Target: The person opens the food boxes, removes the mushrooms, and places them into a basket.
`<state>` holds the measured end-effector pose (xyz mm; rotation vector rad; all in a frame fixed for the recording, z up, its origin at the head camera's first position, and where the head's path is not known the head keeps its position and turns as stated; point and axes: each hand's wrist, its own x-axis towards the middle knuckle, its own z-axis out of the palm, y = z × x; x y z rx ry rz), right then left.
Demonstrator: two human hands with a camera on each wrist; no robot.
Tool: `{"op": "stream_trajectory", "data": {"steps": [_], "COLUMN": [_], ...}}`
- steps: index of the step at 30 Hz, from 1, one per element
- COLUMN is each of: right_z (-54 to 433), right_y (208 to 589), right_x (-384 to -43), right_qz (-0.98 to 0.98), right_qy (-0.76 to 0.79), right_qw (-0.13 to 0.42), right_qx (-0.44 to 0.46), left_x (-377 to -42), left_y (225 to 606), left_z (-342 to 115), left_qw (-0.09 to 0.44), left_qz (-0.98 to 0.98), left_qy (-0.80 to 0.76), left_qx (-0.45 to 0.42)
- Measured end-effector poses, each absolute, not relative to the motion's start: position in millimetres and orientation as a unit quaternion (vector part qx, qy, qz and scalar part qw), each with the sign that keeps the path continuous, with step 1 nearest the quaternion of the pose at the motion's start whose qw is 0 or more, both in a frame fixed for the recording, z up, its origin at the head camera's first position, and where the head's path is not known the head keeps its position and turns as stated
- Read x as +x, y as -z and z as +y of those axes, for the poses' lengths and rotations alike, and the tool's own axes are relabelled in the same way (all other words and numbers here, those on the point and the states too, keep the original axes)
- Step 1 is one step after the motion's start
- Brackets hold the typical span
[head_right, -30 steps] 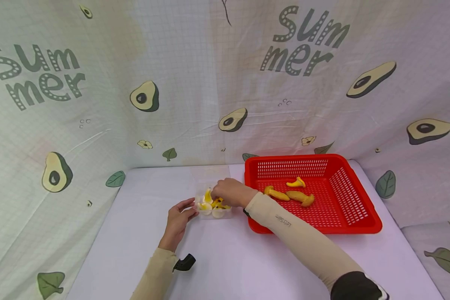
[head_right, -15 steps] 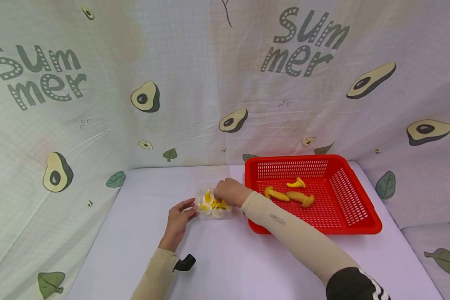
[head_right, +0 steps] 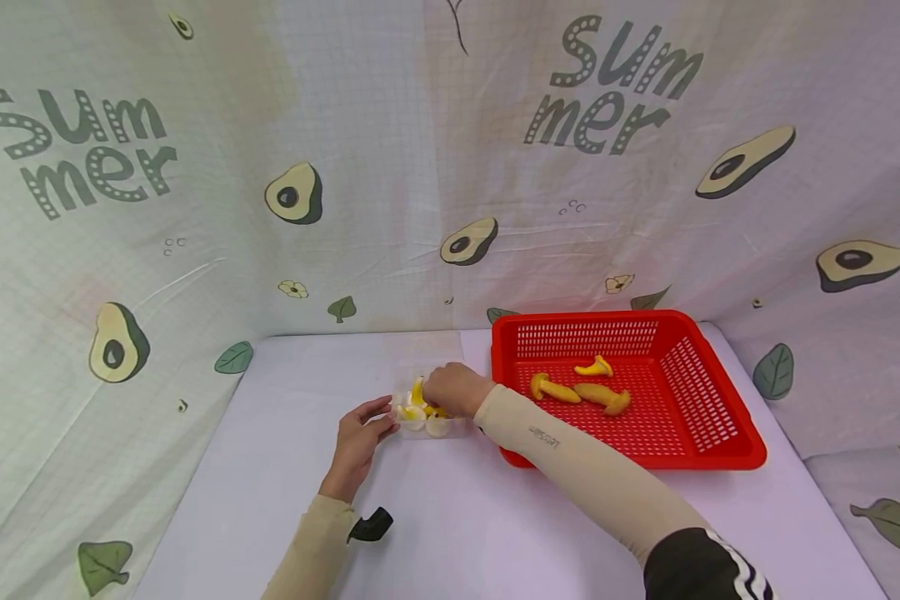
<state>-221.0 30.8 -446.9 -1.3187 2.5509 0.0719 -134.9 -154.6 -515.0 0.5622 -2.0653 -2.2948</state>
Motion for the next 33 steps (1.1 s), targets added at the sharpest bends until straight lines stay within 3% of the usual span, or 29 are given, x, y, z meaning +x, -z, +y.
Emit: {"op": "stream_trajectory", "data": {"steps": [13, 33], "right_z": [37, 85], "right_y": [441, 389], "right_x": [-224, -212], "right_qz": [0.886, 0.893], "right_qy": [0.004, 0.122], "right_qw": [0.110, 0.035], "right_qx": [-0.451, -0.433], "left_x": [-134, -135], "left_y": [514, 515], "left_z": [-154, -153], "left_qw": [0.003, 0.004], "left_qz": [-0.657, -0.663], "left_qy": [0.732, 0.725], "left_qx": [0.182, 0.184]}}
